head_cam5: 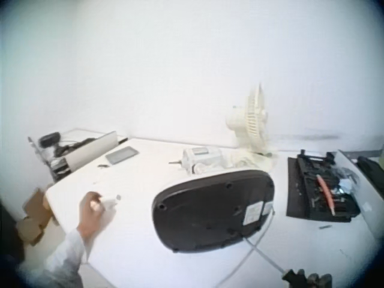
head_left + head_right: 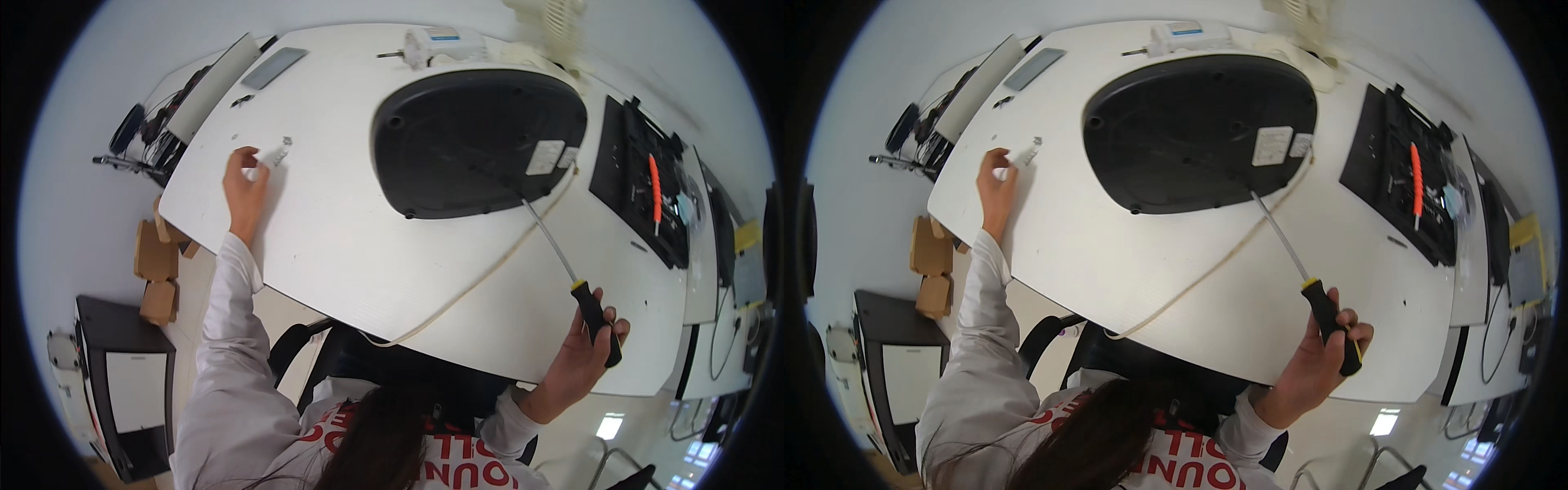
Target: The person uses a screwdriver to remove screws from the base of a small white electric fan. They unscrew multiple fasteners one by one and place them on the table while keeping the fan base steady.
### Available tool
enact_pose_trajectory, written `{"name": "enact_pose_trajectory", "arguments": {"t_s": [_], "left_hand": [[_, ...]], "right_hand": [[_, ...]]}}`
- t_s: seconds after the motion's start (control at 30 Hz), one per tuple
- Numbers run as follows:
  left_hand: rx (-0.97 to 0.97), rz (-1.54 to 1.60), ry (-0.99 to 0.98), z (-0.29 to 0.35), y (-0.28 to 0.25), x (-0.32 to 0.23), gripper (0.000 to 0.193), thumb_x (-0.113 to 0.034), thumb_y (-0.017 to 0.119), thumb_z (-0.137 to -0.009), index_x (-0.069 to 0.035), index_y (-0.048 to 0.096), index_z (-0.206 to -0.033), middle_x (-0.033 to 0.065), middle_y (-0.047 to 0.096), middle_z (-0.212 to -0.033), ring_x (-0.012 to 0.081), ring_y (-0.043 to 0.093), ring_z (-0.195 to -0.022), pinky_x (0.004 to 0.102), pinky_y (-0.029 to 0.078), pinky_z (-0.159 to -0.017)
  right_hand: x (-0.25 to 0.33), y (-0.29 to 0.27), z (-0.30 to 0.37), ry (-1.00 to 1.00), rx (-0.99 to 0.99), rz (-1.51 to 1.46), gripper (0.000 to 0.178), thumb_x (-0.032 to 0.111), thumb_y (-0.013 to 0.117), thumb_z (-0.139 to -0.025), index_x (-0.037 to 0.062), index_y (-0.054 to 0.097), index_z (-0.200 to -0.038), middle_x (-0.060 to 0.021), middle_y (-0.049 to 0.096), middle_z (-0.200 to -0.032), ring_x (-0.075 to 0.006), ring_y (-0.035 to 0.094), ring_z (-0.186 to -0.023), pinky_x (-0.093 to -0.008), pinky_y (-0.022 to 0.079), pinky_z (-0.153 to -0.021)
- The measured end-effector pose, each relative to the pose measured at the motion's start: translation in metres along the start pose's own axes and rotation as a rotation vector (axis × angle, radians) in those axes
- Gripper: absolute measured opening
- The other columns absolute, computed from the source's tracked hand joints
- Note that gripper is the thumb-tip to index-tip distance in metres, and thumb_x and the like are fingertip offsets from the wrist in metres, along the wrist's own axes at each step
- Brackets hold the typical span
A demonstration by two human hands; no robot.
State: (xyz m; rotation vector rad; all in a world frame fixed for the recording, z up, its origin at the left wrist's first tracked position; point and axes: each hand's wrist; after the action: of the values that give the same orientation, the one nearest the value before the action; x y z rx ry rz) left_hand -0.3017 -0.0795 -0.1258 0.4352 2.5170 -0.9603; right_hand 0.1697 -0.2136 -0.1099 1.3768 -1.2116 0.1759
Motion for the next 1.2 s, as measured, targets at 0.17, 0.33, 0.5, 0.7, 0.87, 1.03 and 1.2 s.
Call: {"name": "enact_pose_trajectory", "arguments": {"t_s": [0.17, 0.33, 0.5, 0.7, 0.87, 1.03, 1.2], "left_hand": [[-0.123, 0.107, 0.236, 0.003, 0.003, -0.057, 0.024, 0.006, 0.054, -0.077, 0.001, 0.056, -0.1, 0.0103, 0.058, -0.096, 0.0192, 0.058, -0.085, 0.0304, 0.045, -0.08], [0.277, 0.579, 0.124, 0.025, 0.028, -0.132, 0.054, -0.001, 0.062, -0.078, 0.0, 0.042, -0.128, 0.0136, 0.054, -0.119, 0.0224, 0.055, -0.109, 0.0345, 0.043, -0.094], [0.67, 0.904, -0.187, 0.038, 0.062, -0.174, 0.063, -0.016, 0.073, -0.08, -0.001, 0.037, -0.13, 0.0117, 0.053, -0.119, 0.018, 0.054, -0.106, 0.0326, 0.043, -0.093], [0.503, 1.05, -0.235, 0.035, 0.066, -0.187, 0.05, -0.025, 0.065, -0.088, 0.0, 0.041, -0.125, 0.0113, 0.053, -0.119, 0.0156, 0.054, -0.103, 0.0289, 0.044, -0.088], [0.317, 1.157, -0.411, 0.017, 0.048, -0.194, 0.058, -0.039, 0.061, -0.088, -0.005, 0.037, -0.129, 0.0132, 0.05, -0.122, 0.0197, 0.054, -0.108, 0.0345, 0.05, -0.084], [0.326, 1.212, -0.37, 0.03, 0.033, -0.192, 0.061, -0.041, 0.059, -0.088, -0.006, 0.034, -0.131, 0.0135, 0.05, -0.122, 0.0214, 0.055, -0.108, 0.036, 0.052, -0.083], [0.334, 1.277, -0.358, 0.05, 0.005, -0.186, 0.06, -0.039, 0.06, -0.089, -0.005, 0.036, -0.131, 0.0132, 0.05, -0.122, 0.0208, 0.057, -0.104, 0.0348, 0.053, -0.081]], "right_hand": [[-0.002, -0.004, 0.002, -0.032, 0.003, -0.074, 0.02, 0.012, 0.061, -0.087, 0.0094, 0.045, -0.097, -0.0079, 0.054, -0.1, -0.0358, 0.051, -0.117, -0.0456, 0.041, -0.103], [-0.004, 0.013, 0.009, -0.053, 0.023, -0.086, 0.019, 0.013, 0.059, -0.088, 0.0097, 0.044, -0.099, -0.0082, 0.054, -0.101, -0.0353, 0.05, -0.118, -0.0426, 0.045, -0.1], [-0.007, 0.026, 0.019, -0.058, 0.051, -0.089, 0.018, 0.01, 0.056, -0.088, 0.0091, 0.042, -0.1, -0.0104, 0.054, -0.104, -0.036, 0.05, -0.119, -0.0426, 0.046, -0.098], [-0.006, 0.038, 0.027, -0.096, 0.153, -0.042, 0.015, 0.011, 0.051, -0.091, 0.0096, 0.043, -0.103, -0.0084, 0.051, -0.107, -0.0349, 0.043, -0.125, -0.0455, 0.036, -0.107], [-0.002, 0.062, 0.037, -0.161, 0.202, -0.03, 0.015, 0.009, 0.053, -0.09, 0.0108, 0.042, -0.1, -0.0085, 0.052, -0.106, -0.0348, 0.045, -0.123, -0.043, 0.041, -0.104], [0.006, 0.077, 0.056, -0.207, 0.229, 0.033, 0.017, 0.008, 0.056, -0.088, 0.011, 0.042, -0.097, -0.0089, 0.053, -0.103, -0.0361, 0.048, -0.121, -0.0421, 0.046, -0.099], [0.02, 0.082, 0.084, -0.26, 0.28, 0.044, 0.017, 0.007, 0.055, -0.087, 0.0103, 0.041, -0.096, -0.0101, 0.052, -0.104, -0.0366, 0.048, -0.12, -0.0423, 0.046, -0.099]]}}
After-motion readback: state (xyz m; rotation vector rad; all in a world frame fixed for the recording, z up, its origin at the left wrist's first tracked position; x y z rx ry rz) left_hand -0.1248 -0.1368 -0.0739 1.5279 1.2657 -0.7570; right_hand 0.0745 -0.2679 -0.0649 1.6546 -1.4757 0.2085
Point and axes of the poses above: each hand's wrist, its own z-axis away from the middle knuckle, its own y-axis out of the palm, x = y × z
